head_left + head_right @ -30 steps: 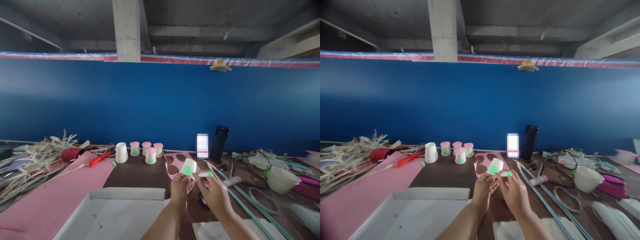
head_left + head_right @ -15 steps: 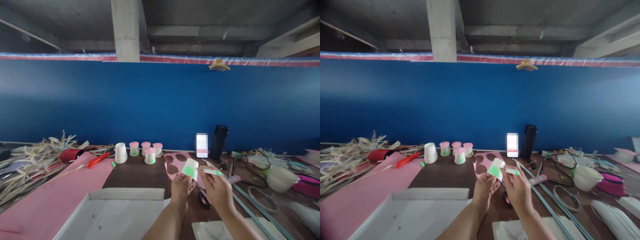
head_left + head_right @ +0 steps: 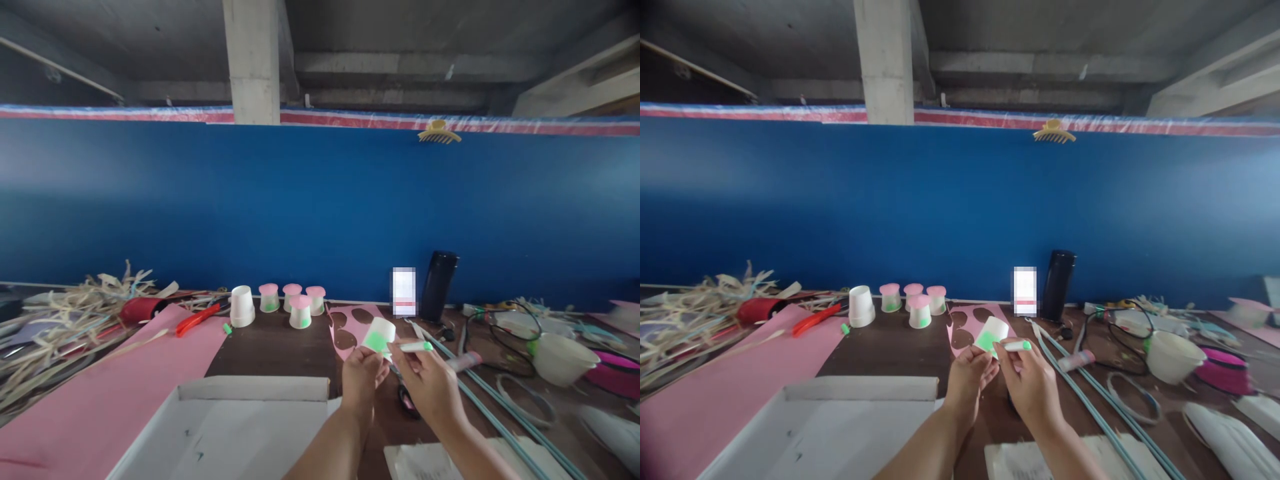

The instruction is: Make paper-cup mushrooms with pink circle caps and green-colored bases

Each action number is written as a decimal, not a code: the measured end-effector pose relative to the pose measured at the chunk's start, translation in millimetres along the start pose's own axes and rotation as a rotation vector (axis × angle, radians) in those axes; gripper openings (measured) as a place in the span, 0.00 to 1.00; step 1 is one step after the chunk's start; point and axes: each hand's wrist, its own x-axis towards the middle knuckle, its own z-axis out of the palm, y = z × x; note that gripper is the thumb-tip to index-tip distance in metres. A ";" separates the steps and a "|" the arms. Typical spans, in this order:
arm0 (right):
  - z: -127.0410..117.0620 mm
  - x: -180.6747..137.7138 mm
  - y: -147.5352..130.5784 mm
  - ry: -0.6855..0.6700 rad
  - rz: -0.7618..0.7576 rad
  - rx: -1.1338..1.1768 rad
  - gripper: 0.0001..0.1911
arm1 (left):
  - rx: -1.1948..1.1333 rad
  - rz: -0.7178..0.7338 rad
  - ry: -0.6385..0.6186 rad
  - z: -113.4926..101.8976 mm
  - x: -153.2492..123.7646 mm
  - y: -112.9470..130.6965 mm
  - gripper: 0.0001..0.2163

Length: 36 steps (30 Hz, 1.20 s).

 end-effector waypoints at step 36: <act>-1.1 4.8 8.9 0.071 -0.005 -0.037 0.11 | 0.086 -0.011 0.028 4.6 -0.1 0.2 0.09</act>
